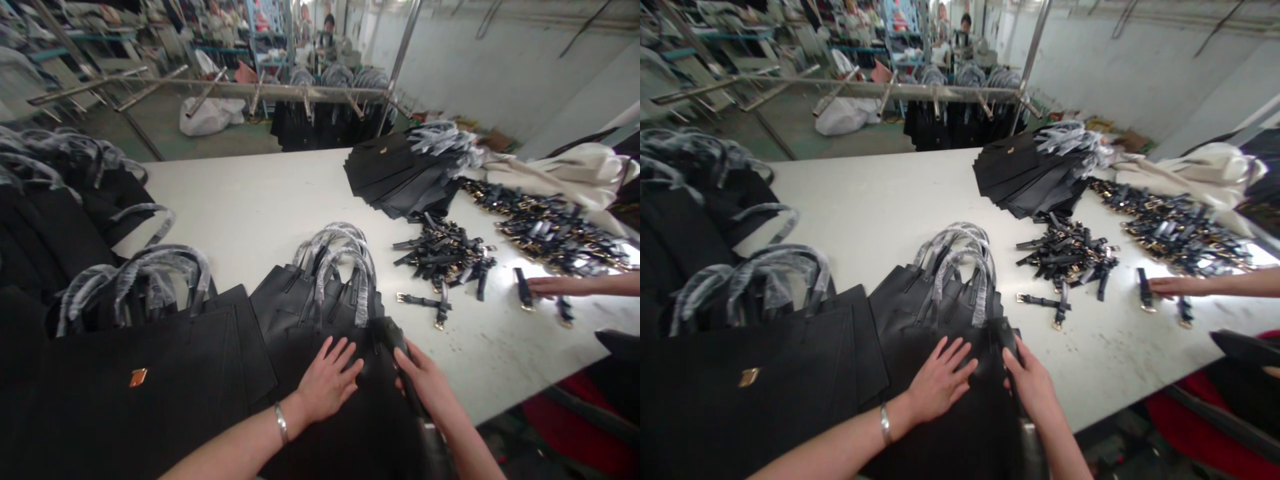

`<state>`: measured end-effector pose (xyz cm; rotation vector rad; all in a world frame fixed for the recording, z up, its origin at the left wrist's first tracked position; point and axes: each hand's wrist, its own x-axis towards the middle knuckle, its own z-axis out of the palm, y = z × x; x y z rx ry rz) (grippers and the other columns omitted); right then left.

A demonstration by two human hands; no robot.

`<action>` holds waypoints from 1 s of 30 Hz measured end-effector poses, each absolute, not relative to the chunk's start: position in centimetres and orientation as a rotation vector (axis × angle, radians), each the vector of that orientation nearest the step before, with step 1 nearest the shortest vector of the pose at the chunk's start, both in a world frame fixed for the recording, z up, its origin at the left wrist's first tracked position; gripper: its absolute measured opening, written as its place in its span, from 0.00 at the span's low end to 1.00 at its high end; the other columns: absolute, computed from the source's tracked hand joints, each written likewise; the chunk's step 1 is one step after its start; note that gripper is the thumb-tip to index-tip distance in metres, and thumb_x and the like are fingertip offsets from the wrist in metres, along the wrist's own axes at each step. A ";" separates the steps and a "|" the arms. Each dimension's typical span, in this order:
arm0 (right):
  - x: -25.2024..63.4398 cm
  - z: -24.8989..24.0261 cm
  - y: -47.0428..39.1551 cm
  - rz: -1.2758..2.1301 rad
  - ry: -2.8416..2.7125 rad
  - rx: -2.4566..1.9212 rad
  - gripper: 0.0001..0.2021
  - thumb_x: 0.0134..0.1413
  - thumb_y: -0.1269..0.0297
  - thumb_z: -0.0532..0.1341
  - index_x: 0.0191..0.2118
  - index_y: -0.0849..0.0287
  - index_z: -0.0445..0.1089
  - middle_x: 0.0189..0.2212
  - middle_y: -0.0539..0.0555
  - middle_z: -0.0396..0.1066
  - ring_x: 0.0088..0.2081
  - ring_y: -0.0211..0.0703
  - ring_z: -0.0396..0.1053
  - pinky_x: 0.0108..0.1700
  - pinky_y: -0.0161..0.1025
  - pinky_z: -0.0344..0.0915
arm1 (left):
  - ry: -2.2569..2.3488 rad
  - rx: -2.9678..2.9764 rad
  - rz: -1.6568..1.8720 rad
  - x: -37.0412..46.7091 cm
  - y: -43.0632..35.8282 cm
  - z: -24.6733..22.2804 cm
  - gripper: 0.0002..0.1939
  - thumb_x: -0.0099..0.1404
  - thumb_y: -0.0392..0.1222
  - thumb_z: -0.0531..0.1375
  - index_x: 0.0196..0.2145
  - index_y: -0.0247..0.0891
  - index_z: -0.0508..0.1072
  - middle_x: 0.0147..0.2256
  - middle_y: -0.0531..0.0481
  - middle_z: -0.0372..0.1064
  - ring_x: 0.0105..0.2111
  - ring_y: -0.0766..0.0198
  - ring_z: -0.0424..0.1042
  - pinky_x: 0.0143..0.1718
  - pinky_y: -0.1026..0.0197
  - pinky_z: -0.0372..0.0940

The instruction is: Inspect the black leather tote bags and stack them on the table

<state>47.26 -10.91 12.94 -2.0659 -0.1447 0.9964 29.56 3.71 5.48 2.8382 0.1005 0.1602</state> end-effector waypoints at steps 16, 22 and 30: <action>41.8 13.3 -13.8 1.210 -0.226 -2.041 0.41 0.49 0.43 0.60 0.65 0.60 0.55 0.20 0.46 0.71 0.21 0.42 0.67 0.24 0.37 0.63 | -0.006 2.627 0.254 27.1 -1.0 3.7 0.19 0.72 0.42 0.50 0.57 0.34 0.64 0.58 0.45 0.64 0.61 0.58 0.58 0.65 0.50 0.46; 41.3 12.6 -9.0 1.336 -0.371 -2.007 0.37 0.52 0.45 0.58 0.64 0.58 0.58 0.18 0.46 0.69 0.20 0.44 0.68 0.23 0.38 0.63 | -0.034 2.688 0.157 24.7 0.1 3.5 0.23 0.72 0.47 0.50 0.60 0.33 0.61 0.61 0.43 0.59 0.64 0.57 0.52 0.65 0.53 0.47; 41.0 13.5 -8.8 1.422 -0.297 -1.964 0.37 0.49 0.46 0.60 0.64 0.56 0.59 0.20 0.46 0.70 0.19 0.43 0.68 0.20 0.37 0.62 | -0.008 2.645 0.192 25.4 0.2 4.1 0.21 0.72 0.47 0.49 0.57 0.33 0.64 0.57 0.44 0.64 0.62 0.58 0.55 0.65 0.55 0.45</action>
